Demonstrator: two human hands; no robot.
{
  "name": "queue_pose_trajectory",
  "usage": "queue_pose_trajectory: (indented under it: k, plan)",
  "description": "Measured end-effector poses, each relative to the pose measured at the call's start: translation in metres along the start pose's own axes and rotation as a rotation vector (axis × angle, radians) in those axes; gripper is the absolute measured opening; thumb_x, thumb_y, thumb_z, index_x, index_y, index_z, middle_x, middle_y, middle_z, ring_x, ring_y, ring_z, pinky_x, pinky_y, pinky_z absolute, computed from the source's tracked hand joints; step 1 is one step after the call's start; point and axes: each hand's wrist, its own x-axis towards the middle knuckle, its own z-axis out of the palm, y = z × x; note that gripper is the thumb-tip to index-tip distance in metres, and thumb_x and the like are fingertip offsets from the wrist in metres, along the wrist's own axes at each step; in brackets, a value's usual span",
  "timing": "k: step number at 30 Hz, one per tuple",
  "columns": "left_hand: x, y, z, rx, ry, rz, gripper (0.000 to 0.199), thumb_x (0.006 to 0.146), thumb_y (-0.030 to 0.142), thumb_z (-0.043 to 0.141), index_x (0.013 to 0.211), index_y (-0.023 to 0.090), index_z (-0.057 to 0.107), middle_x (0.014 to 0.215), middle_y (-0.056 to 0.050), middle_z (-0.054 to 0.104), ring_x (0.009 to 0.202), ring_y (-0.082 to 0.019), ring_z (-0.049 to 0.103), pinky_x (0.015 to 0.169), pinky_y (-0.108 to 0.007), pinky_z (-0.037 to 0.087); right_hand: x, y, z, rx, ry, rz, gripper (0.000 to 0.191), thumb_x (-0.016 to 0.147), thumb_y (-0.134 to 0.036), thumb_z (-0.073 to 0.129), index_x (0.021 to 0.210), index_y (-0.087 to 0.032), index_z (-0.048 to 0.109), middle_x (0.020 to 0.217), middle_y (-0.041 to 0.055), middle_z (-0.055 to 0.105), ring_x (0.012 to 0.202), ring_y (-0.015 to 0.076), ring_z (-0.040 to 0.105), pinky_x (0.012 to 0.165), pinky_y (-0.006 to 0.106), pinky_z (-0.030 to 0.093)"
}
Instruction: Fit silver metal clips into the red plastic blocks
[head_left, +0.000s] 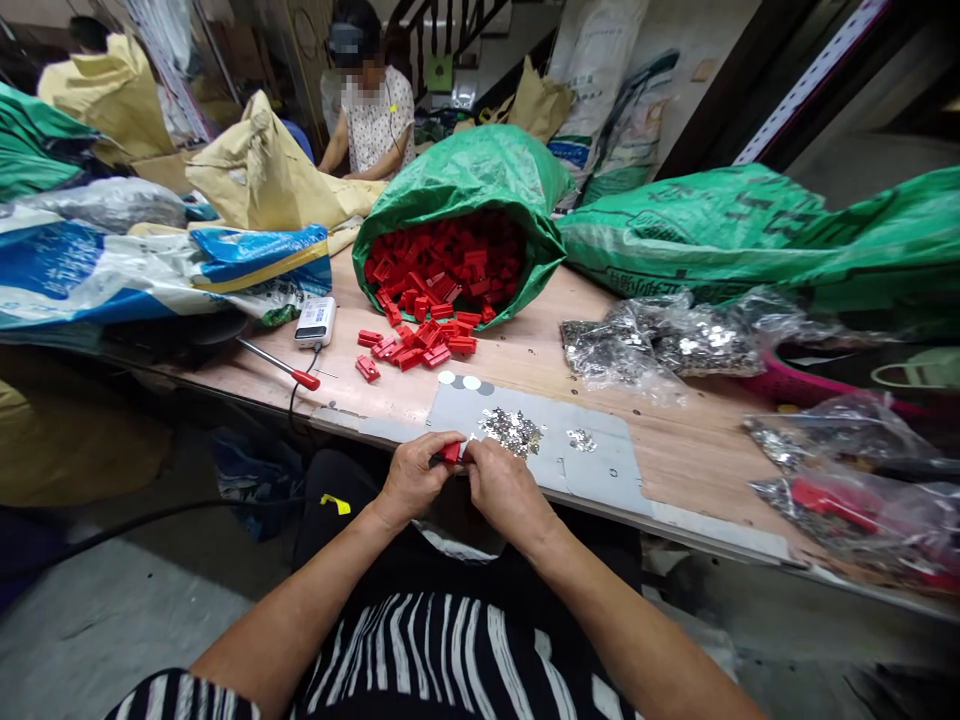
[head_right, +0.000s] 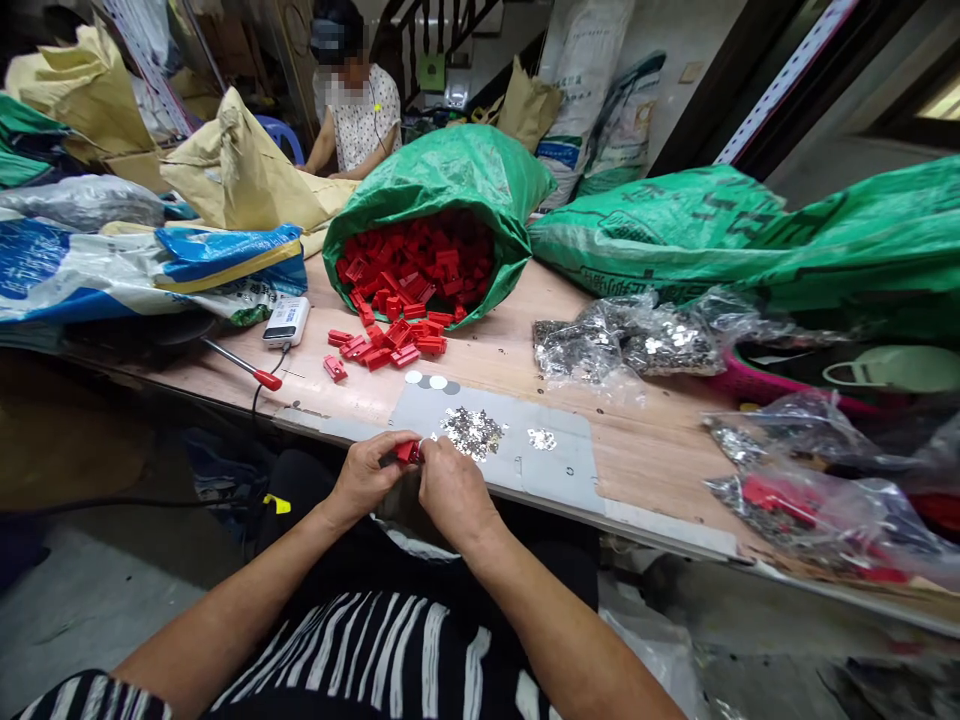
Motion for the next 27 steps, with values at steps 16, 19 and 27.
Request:
queue_pose_trajectory:
  k: [16, 19, 27]
  plan:
    - [-0.003, -0.006, -0.001, -0.056, 0.005, -0.056, 0.039, 0.073, 0.019, 0.069, 0.112, 0.024, 0.065, 0.112, -0.005, 0.07, 0.103, -0.02, 0.065, 0.095, -0.035, 0.049, 0.001, 0.031, 0.013, 0.299, 0.092, -0.145, 0.007, 0.085, -0.013, 0.053, 0.087, -0.019, 0.056, 0.083, 0.0019, 0.06, 0.077, 0.015, 0.055, 0.071, 0.026, 0.039]
    - [-0.003, -0.005, -0.001, -0.078, 0.011, -0.059, 0.04, 0.072, 0.019, 0.07, 0.111, 0.024, 0.066, 0.111, -0.005, 0.071, 0.102, -0.02, 0.065, 0.094, -0.035, 0.049, 0.002, 0.031, 0.012, 0.288, 0.079, -0.146, 0.006, 0.085, -0.013, 0.053, 0.086, -0.019, 0.057, 0.084, 0.0021, 0.06, 0.078, 0.015, 0.055, 0.071, 0.026, 0.039]
    - [-0.001, -0.004, -0.001, -0.068, 0.007, -0.056, 0.038, 0.071, 0.017, 0.071, 0.108, 0.024, 0.067, 0.109, -0.005, 0.071, 0.101, -0.021, 0.066, 0.093, -0.035, 0.049, 0.006, 0.019, 0.001, 0.199, -0.001, -0.074, 0.009, 0.085, -0.013, 0.051, 0.085, -0.018, 0.059, 0.085, 0.0043, 0.063, 0.08, 0.0158, 0.056, 0.07, 0.025, 0.037]
